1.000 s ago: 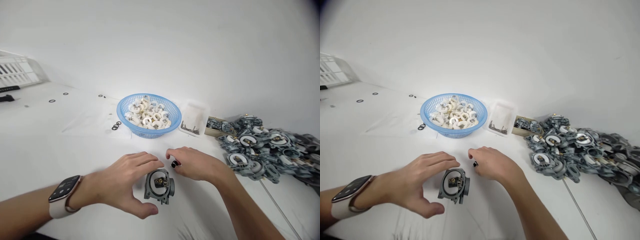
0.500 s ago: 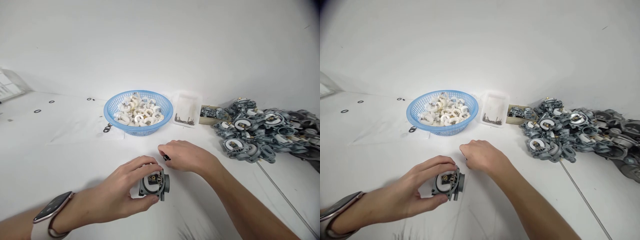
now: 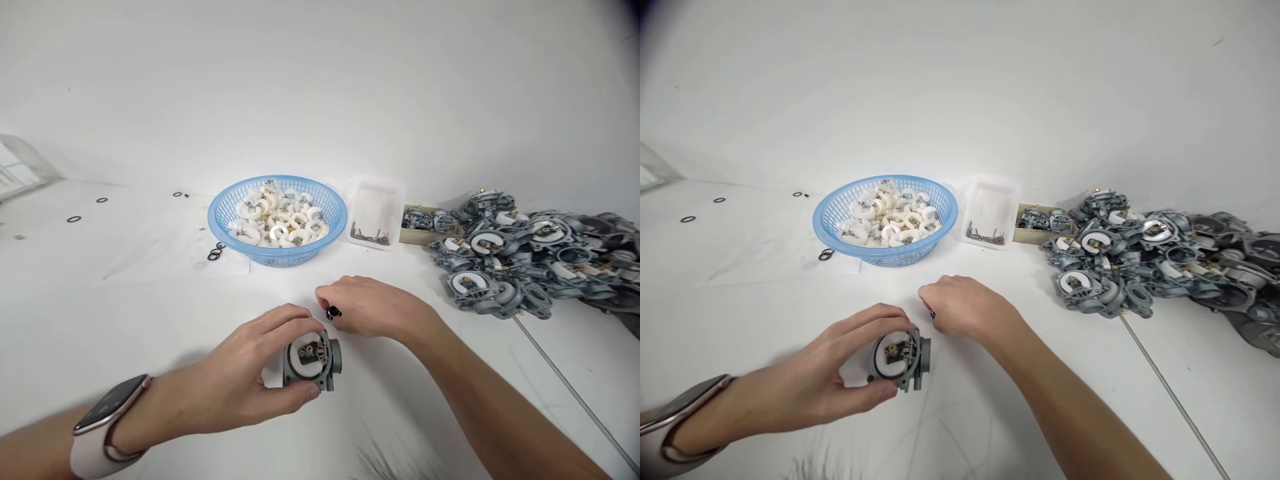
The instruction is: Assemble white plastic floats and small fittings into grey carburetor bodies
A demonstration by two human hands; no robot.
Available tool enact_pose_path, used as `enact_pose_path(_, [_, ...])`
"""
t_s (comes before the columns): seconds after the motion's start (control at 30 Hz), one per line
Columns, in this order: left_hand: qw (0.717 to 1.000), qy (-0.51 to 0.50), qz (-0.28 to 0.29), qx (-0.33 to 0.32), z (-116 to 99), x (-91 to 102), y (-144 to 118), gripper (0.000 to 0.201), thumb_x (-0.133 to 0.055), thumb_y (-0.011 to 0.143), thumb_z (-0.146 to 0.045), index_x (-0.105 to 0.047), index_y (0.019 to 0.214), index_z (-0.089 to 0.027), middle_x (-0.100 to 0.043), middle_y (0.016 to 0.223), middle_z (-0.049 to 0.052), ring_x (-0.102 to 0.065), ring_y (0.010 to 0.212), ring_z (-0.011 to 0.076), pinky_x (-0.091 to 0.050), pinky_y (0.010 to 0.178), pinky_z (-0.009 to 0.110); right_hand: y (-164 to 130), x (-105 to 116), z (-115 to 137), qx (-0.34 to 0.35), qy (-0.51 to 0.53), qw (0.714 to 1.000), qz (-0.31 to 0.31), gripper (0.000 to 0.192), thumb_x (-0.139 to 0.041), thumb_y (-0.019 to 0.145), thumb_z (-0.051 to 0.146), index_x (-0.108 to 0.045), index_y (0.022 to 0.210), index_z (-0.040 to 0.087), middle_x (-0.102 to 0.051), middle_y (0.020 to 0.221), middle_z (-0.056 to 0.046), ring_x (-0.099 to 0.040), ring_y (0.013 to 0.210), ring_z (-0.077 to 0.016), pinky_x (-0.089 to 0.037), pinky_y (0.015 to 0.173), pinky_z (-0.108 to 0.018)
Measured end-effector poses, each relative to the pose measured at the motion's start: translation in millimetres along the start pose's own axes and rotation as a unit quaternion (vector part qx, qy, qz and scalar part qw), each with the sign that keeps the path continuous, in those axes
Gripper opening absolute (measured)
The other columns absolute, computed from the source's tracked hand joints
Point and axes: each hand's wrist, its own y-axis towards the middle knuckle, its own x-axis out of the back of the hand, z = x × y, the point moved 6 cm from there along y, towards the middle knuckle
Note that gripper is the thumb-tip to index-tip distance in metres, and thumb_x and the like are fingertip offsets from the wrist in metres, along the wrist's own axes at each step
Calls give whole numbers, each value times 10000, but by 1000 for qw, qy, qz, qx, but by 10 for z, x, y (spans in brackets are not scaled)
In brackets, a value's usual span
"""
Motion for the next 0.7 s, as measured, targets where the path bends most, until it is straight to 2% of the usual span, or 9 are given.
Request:
enact_pose_path(0.07, [1000, -1, 2, 4, 8, 1, 4, 479, -800, 946, -259, -624, 1392, -251, -702, 1423, 97, -717, 1241, 256, -704, 798, 251, -5, 17, -10, -4, 5, 1000, -5, 182, -582, 926, 63, -648, 980, 224, -664, 978, -55, -638, 912, -246, -339, 637, -304])
enact_pose_path(0.17, [1000, -1, -1, 1, 29, 5, 12, 428, -807, 944, -285, -647, 1338, -241, -736, 1351, 80, -733, 1183, 243, -693, 849, 274, -67, 85, -34, -4, 24, 1000, -6, 152, -590, 928, 102, -651, 979, 232, -670, 964, -43, -624, 839, -221, -342, 613, -304])
enact_pose_path(0.33, [1000, 17, 10, 10, 59, 2, 28, 370, -786, 955, -289, -657, 1298, -242, -779, 1196, 38, -746, 1045, 230, -646, 878, 333, -230, 206, 13, 46, 67, 997, 5, 92, -638, 910, 174, -678, 946, 249, -700, 880, 12, -605, 710, -169, -376, 580, -294])
enact_pose_path(0.53, [999, 36, 13, 1, 64, -5, 22, 337, -763, 980, -305, -633, 1280, -227, -767, 1085, 25, -714, 921, 214, -590, 797, 340, -328, 206, 104, 98, 86, 991, -1, 93, -640, 877, 159, -670, 842, 239, -700, 800, 27, -622, 723, -165, -384, 576, -288])
enact_pose_path(0.7, [999, 34, 22, 9, 70, -3, 23, 327, -751, 991, -292, -626, 1284, -218, -766, 1080, 24, -708, 914, 201, -583, 783, 310, -344, 211, 121, 103, 90, 991, -10, 86, -629, 894, 171, -673, 861, 238, -744, 904, 3, -663, 844, -200, -412, 633, -298])
